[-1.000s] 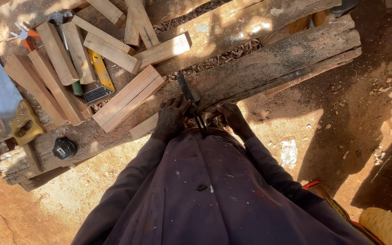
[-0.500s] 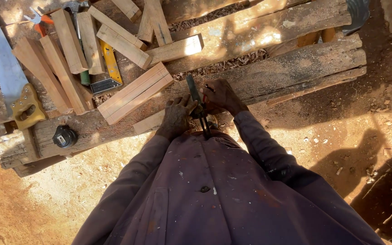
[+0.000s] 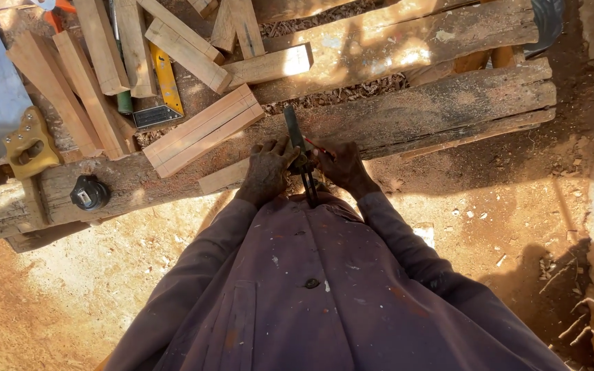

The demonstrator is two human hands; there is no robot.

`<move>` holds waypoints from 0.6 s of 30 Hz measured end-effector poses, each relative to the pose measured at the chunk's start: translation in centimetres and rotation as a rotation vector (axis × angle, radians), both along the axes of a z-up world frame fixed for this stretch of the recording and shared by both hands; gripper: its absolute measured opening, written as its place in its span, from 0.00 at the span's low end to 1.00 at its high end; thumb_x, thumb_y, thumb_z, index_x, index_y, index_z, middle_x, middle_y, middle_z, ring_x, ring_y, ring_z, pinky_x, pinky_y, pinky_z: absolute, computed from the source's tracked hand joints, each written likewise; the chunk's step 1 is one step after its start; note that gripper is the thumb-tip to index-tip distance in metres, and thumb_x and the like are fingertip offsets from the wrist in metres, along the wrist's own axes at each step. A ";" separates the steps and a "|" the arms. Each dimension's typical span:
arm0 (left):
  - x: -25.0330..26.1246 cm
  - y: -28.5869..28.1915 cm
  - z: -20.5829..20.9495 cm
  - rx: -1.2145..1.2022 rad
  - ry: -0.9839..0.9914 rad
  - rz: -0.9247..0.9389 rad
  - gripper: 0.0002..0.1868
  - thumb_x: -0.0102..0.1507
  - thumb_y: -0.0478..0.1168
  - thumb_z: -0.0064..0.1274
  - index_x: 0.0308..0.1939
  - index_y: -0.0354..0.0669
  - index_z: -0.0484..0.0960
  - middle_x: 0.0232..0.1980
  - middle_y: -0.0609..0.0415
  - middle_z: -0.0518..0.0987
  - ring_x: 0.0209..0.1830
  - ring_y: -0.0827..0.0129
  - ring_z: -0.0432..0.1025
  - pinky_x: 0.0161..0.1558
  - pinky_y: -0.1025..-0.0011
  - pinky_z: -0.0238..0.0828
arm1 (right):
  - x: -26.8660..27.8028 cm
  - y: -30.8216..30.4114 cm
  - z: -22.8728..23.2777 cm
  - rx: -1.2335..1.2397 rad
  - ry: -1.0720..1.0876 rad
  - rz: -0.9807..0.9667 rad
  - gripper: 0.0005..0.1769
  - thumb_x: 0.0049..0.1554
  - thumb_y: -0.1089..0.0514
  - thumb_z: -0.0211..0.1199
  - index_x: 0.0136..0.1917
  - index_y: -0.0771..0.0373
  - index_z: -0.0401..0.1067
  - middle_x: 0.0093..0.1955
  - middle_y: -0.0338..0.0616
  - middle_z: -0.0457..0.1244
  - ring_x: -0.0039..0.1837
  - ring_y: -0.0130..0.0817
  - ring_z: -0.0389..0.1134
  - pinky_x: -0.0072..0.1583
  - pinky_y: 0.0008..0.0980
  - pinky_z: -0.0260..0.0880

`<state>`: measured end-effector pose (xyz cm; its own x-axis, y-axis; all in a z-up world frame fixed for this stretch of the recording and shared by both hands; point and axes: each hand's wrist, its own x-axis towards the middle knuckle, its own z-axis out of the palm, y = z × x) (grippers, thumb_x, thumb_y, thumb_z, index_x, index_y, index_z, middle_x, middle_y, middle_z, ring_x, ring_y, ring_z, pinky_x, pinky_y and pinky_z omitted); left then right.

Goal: Measuring and marking wooden blocks using a tape measure, pencil, and combination square on a workbench.

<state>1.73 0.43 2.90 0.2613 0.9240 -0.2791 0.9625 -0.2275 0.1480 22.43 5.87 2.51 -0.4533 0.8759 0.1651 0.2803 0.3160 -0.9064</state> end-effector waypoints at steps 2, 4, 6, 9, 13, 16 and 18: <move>-0.1 0.1 0.0 -0.012 0.004 0.001 0.34 0.58 0.45 0.65 0.70 0.65 0.75 0.75 0.46 0.69 0.73 0.49 0.65 0.64 0.51 0.61 | 1.3 -0.8 1.8 -0.003 -0.049 0.057 0.06 0.58 0.62 0.62 0.42 0.62 0.78 0.30 0.58 0.65 0.39 0.59 0.71 0.39 0.41 0.70; -0.2 0.2 -0.9 -0.020 0.004 -0.011 0.34 0.59 0.45 0.64 0.70 0.66 0.75 0.76 0.47 0.68 0.73 0.50 0.65 0.64 0.51 0.61 | 2.3 -0.9 2.3 -0.003 -0.103 0.102 0.06 0.57 0.65 0.59 0.40 0.64 0.77 0.31 0.64 0.65 0.43 0.67 0.69 0.38 0.43 0.69; -0.5 0.2 -2.6 0.001 0.037 -0.024 0.35 0.59 0.46 0.65 0.71 0.66 0.74 0.75 0.46 0.69 0.72 0.50 0.66 0.64 0.52 0.62 | 2.6 -0.1 1.6 -0.011 -0.046 0.001 0.05 0.58 0.61 0.63 0.45 0.61 0.79 0.33 0.59 0.66 0.44 0.64 0.70 0.38 0.48 0.69; -0.1 0.1 -1.7 0.008 0.044 -0.021 0.35 0.59 0.46 0.65 0.71 0.65 0.74 0.75 0.46 0.69 0.73 0.50 0.65 0.64 0.51 0.61 | 1.2 1.6 2.9 0.072 -0.017 -0.006 0.08 0.59 0.63 0.61 0.50 0.64 0.80 0.38 0.61 0.69 0.47 0.66 0.70 0.43 0.54 0.72; -0.2 0.4 -1.8 -0.008 0.024 -0.006 0.34 0.60 0.45 0.65 0.71 0.64 0.74 0.75 0.46 0.68 0.73 0.50 0.65 0.65 0.51 0.60 | 0.0 1.6 0.9 0.054 -0.036 0.047 0.08 0.59 0.62 0.59 0.47 0.62 0.79 0.32 0.63 0.64 0.42 0.70 0.68 0.39 0.57 0.64; -0.5 0.0 -1.9 -0.019 0.007 0.010 0.35 0.59 0.45 0.66 0.71 0.64 0.74 0.75 0.45 0.69 0.73 0.49 0.65 0.65 0.49 0.60 | 0.7 0.2 0.8 0.049 -0.140 0.073 0.08 0.58 0.63 0.57 0.42 0.59 0.77 0.31 0.59 0.64 0.42 0.64 0.70 0.39 0.47 0.69; -0.7 0.2 -2.2 -0.017 -0.020 -0.012 0.34 0.60 0.45 0.65 0.71 0.64 0.74 0.75 0.44 0.68 0.73 0.47 0.65 0.66 0.48 0.60 | 2.2 -0.2 -1.5 -0.044 -0.190 0.209 0.06 0.56 0.63 0.57 0.38 0.63 0.73 0.30 0.59 0.65 0.41 0.64 0.71 0.41 0.50 0.66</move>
